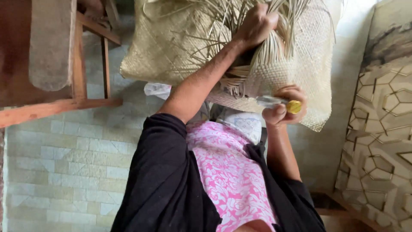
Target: Smoothing the surface of a hand-woven straw hat using a small glass bottle as a burnishing tool.
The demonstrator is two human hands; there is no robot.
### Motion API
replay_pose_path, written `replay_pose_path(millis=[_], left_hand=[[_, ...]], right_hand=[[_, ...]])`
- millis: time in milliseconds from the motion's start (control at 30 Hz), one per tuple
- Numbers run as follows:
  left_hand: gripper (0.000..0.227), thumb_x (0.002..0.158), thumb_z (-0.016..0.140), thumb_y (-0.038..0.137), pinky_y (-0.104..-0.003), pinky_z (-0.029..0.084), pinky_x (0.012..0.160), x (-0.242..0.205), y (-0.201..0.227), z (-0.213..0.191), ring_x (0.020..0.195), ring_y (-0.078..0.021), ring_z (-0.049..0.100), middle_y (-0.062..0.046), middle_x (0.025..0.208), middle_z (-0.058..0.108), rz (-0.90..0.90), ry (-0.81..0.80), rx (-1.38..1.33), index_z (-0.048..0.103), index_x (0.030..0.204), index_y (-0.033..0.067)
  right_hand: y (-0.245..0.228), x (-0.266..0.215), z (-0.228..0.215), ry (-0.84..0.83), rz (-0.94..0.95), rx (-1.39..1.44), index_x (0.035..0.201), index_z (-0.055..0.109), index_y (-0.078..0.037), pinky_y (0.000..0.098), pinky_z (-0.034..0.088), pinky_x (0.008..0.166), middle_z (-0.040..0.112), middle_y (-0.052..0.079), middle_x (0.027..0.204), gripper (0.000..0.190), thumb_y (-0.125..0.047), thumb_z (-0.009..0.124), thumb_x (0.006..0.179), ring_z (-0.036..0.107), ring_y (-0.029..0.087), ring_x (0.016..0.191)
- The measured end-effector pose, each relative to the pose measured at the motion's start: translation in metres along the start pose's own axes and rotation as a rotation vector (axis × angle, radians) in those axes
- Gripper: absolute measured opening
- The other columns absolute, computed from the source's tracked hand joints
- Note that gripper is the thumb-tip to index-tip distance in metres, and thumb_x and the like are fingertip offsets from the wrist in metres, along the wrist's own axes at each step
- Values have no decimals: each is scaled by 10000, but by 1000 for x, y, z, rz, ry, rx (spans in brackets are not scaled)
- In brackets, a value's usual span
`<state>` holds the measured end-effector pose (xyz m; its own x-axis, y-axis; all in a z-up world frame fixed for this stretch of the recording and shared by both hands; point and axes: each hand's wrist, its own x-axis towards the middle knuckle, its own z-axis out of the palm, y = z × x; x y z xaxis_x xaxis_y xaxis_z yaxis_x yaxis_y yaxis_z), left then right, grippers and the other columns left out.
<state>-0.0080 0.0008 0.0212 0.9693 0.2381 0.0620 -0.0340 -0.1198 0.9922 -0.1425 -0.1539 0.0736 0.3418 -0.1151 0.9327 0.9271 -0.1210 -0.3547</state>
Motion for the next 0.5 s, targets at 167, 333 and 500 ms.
replay_pose_path(millis=[167, 333, 500], left_hand=[[227, 754, 513, 125, -378, 263, 453, 0, 0, 3, 486, -149, 353, 22, 534, 367, -12, -79, -121, 353, 602, 178], [264, 768, 496, 114, -354, 258, 419, 24, -43, 12, 467, -132, 341, 14, 567, 375, 233, -105, 14, 336, 574, 192], [228, 776, 470, 117, -340, 262, 399, 12, -24, 8, 477, -133, 347, 21, 567, 392, 153, -128, -76, 344, 612, 214]], right_hand=[[60, -6, 1, 28, -29, -260, 666, 409, -124, 309, 302, 427, 414, 24, 597, 286, -101, 383, 950, 352, 143, 495], [57, 36, 33, 71, 195, 40, 825, 496, -139, 308, 407, 541, 484, 37, 698, 248, -286, 499, 1024, 437, 155, 586], [22, -7, -4, 37, -14, 131, 930, 479, -123, 295, 402, 489, 592, 93, 773, 196, -253, 480, 1076, 486, 173, 575]])
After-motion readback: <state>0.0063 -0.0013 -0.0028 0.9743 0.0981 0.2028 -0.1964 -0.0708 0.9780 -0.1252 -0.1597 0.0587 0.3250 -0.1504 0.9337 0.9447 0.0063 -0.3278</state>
